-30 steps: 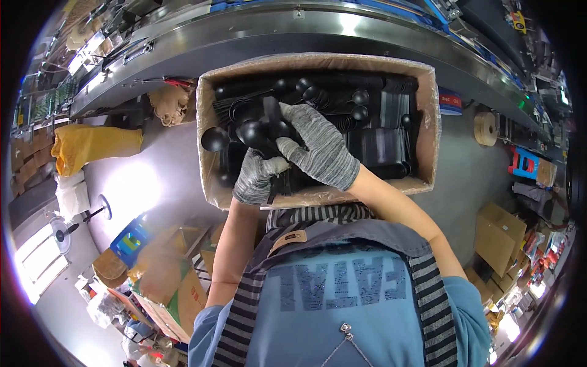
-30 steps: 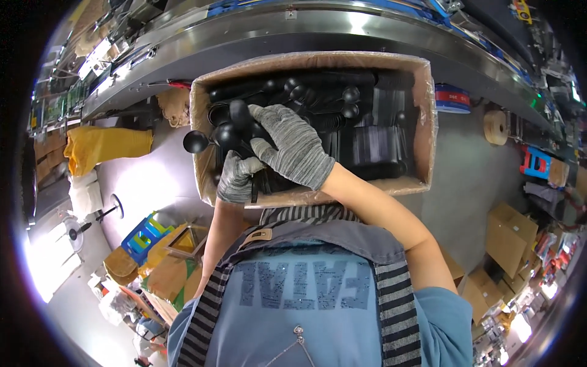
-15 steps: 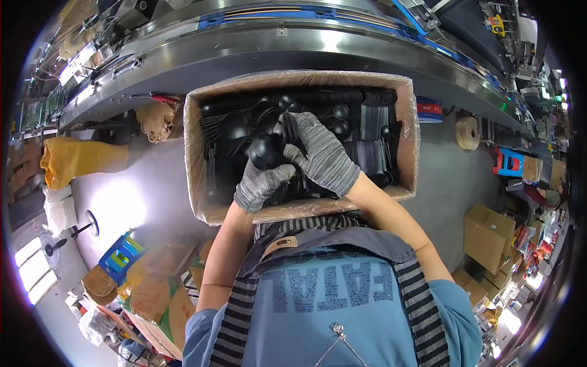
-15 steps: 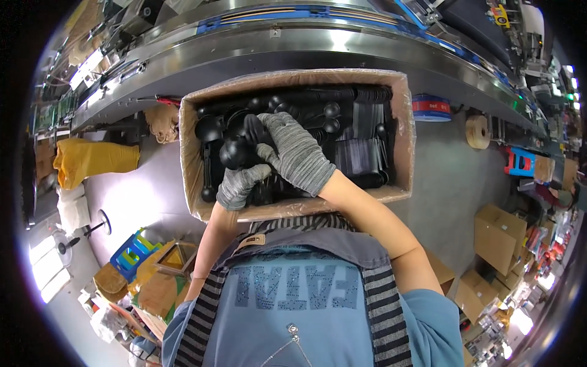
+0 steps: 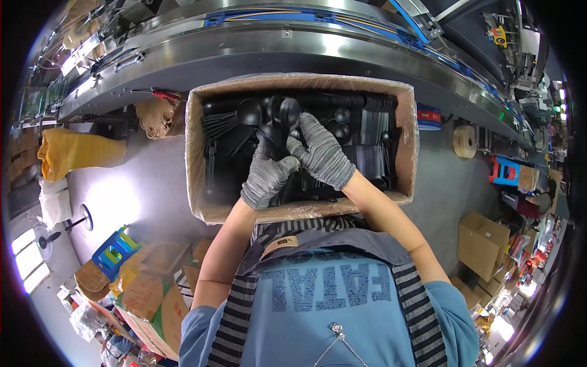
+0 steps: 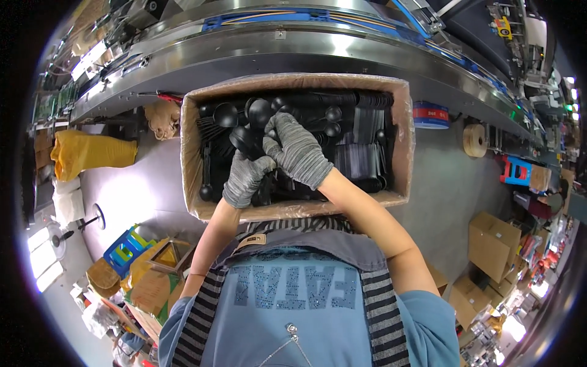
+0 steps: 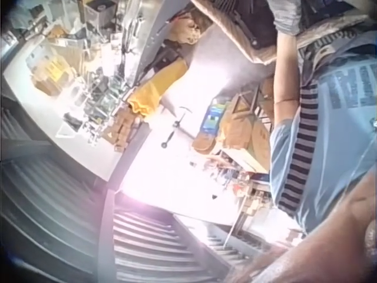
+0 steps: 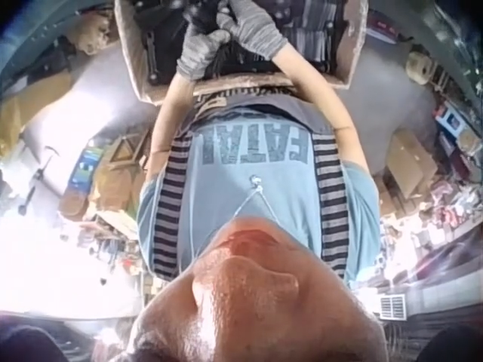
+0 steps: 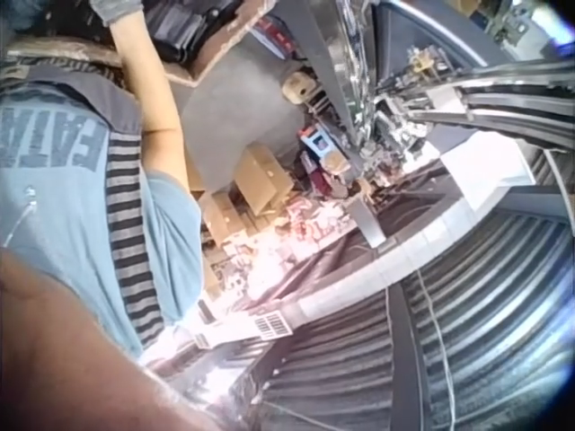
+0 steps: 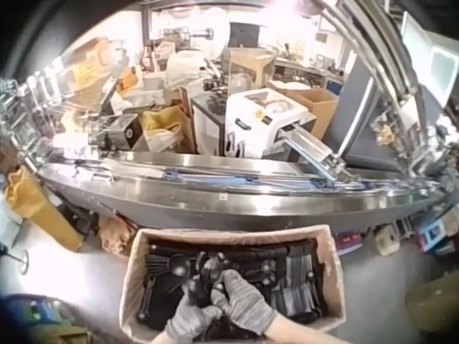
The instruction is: Sort and pack black plastic components into a cardboard box at a warehouse packing station.
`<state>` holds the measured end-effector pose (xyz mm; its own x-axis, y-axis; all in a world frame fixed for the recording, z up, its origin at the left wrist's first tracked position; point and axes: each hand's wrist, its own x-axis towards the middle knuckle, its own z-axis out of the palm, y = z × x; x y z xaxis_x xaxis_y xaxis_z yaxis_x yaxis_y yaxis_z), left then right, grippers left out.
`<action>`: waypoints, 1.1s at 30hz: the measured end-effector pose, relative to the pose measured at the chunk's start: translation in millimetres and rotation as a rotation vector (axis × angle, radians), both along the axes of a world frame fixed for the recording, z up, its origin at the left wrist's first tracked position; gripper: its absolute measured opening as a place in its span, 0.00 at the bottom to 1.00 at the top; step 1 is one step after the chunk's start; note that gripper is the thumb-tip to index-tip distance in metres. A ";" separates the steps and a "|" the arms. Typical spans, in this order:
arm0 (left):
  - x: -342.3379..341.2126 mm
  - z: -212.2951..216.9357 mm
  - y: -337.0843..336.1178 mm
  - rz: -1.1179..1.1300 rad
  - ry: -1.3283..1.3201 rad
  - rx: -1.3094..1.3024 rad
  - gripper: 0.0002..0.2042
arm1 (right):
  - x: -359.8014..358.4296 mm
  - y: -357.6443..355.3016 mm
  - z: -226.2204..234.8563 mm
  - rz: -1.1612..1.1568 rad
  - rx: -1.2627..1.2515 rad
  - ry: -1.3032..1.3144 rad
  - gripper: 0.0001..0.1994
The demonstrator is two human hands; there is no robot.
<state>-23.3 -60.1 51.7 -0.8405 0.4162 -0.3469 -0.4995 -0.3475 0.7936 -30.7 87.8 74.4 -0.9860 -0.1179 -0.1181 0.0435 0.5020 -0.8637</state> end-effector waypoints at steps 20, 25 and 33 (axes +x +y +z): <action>-11.5 -7.3 -25.6 0.072 -0.265 0.560 0.07 | -5.1 42.9 -20.9 -0.289 -0.475 0.017 0.11; -2.1 12.7 -26.7 -0.210 -0.340 0.501 0.13 | -13.1 21.6 18.4 0.014 -0.228 0.296 0.09; 1.7 -1.6 -29.6 -0.262 -0.138 0.327 0.18 | 8.8 -2.9 8.6 0.057 -0.138 0.355 0.14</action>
